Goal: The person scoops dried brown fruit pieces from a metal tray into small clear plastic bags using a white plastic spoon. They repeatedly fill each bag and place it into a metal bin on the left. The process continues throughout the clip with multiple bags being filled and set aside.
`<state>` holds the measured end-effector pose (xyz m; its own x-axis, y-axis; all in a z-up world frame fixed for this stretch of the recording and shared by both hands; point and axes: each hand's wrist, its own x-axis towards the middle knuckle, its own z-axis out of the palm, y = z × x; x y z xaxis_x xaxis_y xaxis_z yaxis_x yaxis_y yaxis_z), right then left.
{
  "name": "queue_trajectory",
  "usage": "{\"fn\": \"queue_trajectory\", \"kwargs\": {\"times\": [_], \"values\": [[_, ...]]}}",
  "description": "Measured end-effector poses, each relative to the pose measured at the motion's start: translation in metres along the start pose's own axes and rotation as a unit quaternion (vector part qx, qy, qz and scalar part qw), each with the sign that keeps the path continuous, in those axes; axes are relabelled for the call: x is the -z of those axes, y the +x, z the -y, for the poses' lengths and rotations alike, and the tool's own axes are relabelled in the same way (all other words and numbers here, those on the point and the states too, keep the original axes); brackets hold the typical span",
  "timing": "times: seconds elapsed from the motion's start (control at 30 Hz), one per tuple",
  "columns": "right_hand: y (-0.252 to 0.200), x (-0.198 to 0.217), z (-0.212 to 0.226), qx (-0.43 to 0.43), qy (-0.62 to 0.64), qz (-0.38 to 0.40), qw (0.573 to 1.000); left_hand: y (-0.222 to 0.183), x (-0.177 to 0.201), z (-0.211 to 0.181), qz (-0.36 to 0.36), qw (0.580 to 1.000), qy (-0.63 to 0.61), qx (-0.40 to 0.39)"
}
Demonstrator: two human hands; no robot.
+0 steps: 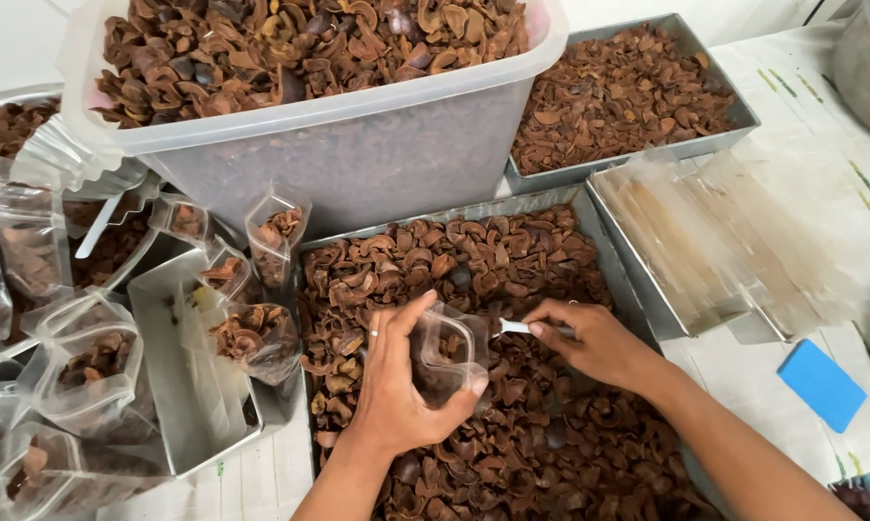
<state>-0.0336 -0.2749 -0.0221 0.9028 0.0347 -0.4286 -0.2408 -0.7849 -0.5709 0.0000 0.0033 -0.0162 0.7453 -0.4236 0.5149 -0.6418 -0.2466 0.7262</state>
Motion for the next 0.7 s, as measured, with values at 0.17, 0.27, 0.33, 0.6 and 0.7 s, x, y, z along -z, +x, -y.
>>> {"fn": "queue_trajectory", "kwargs": {"times": [0.17, 0.27, 0.33, 0.6, 0.7], "values": [[-0.010, 0.012, 0.003, 0.032, 0.010, -0.011, 0.999, 0.000, 0.000, 0.002, -0.006, 1.000, -0.024, 0.009], [-0.024, 0.026, 0.007, 0.023, -0.031, -0.011, 0.999, 0.001, 0.001, 0.002, 0.007, 0.999, -0.021, 0.023], [-0.036, 0.041, 0.005, 0.024, -0.050, -0.019, 0.998, 0.002, 0.001, 0.002, 0.012, 0.999, -0.016, 0.032], [-0.091, 0.114, 0.088, -0.098, -0.111, -0.024, 0.989, -0.001, -0.004, 0.005, 0.139, 0.983, 0.040, 0.113], [-0.085, 0.105, 0.101, -0.021, -0.172, 0.005, 0.985, 0.001, 0.000, -0.006, 0.147, 0.983, 0.034, 0.107]]}}
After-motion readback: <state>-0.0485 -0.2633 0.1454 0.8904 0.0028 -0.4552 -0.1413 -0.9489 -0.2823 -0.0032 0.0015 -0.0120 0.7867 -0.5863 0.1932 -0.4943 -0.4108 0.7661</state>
